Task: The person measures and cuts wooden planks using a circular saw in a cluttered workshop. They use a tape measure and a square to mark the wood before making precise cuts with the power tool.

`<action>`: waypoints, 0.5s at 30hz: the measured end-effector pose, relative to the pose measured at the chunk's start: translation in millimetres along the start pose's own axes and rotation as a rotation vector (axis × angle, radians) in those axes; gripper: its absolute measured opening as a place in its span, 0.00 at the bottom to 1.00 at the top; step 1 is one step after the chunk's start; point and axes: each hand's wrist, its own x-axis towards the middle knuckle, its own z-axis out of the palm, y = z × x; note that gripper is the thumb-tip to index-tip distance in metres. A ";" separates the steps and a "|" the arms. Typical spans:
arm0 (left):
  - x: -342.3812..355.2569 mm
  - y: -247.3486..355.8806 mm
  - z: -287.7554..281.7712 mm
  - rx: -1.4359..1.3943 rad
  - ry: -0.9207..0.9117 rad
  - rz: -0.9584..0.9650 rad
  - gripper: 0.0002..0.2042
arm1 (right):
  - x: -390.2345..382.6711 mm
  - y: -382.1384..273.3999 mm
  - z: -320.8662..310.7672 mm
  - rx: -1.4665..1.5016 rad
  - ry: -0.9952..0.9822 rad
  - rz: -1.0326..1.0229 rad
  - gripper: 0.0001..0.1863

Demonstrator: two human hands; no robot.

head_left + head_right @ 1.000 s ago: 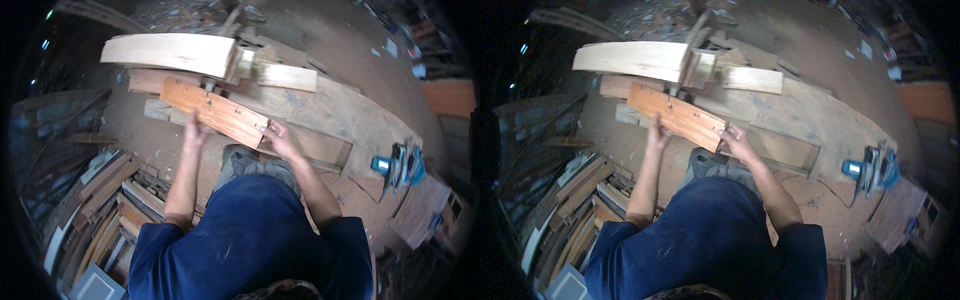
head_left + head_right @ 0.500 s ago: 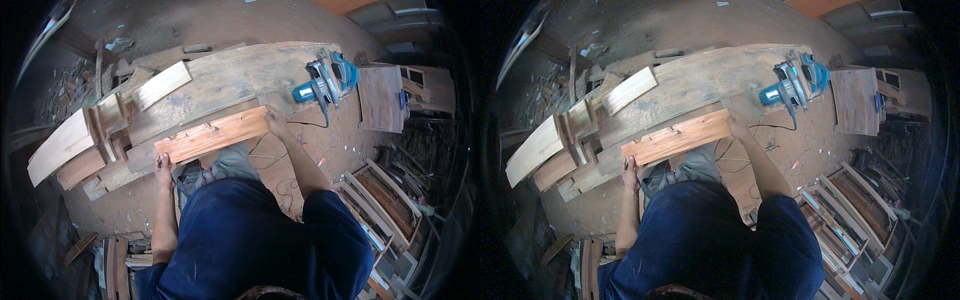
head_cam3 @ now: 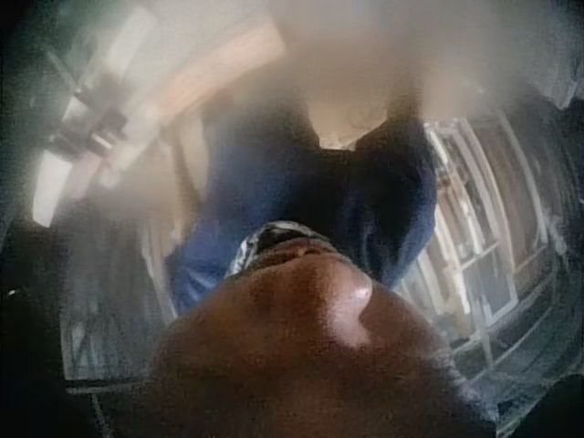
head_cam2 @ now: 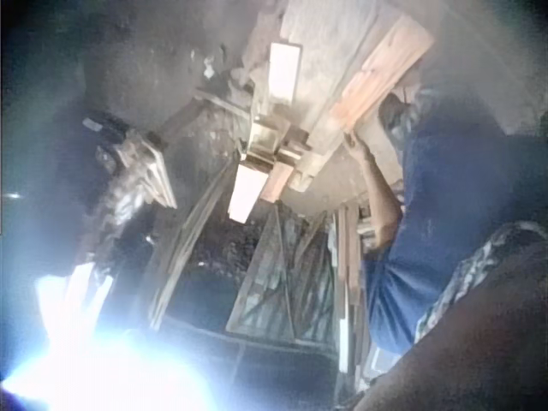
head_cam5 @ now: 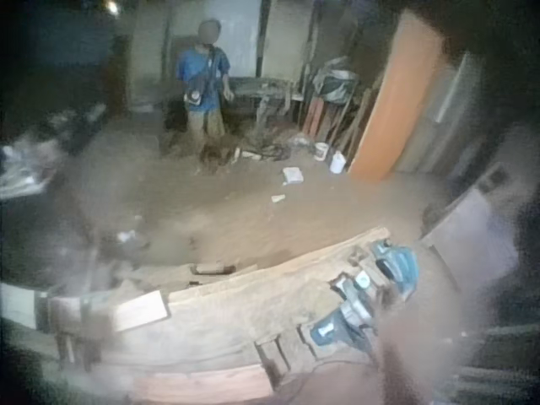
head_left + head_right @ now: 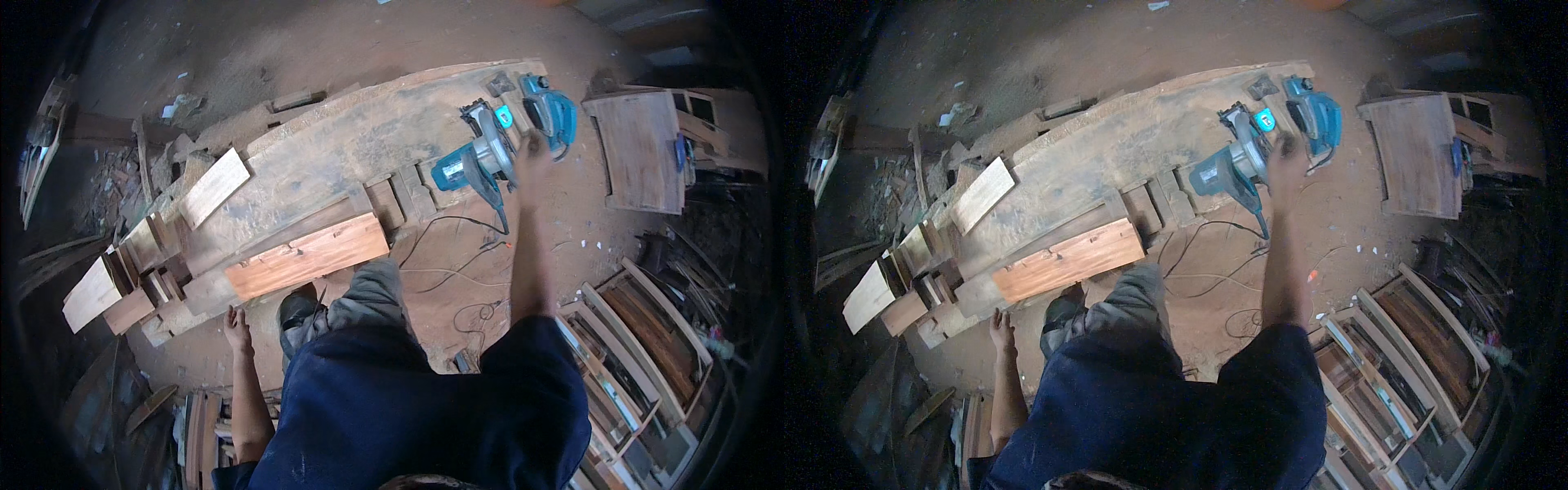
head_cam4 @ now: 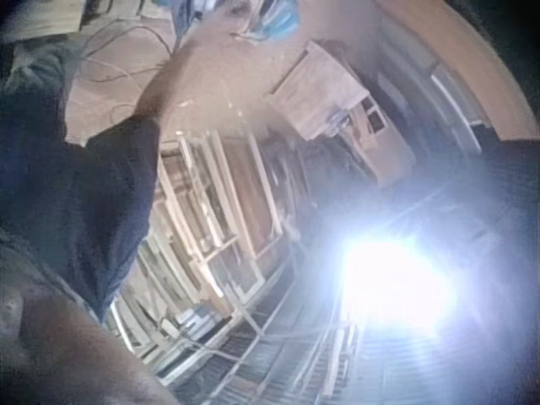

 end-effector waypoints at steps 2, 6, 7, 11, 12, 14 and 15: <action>-12.4 -16.4 -10.0 0.106 0.046 0.016 0.31 | 58.7 91.0 13.4 -0.331 -0.220 0.149 0.24; -72.7 3.2 -13.0 0.279 0.059 -0.081 0.28 | 125.0 169.0 91.0 -0.753 -0.627 0.262 0.36; -81.3 -4.0 -20.2 0.294 0.075 -0.068 0.28 | 124.5 181.4 116.0 -0.800 -0.695 0.312 0.40; -82.1 9.9 1.8 0.289 0.006 -0.022 0.27 | 147.1 280.8 140.9 -0.671 -0.787 0.703 0.41; -62.5 -1.4 27.3 0.277 0.023 0.135 0.27 | 178.6 305.4 120.3 -0.697 -0.726 0.634 0.41; -79.1 27.9 38.0 0.266 -0.006 0.012 0.27 | 178.8 291.3 143.6 -0.742 -0.646 0.473 0.41; -101.3 47.4 25.5 0.294 0.021 -0.077 0.27 | 144.9 271.4 167.8 -0.783 -0.595 0.348 0.42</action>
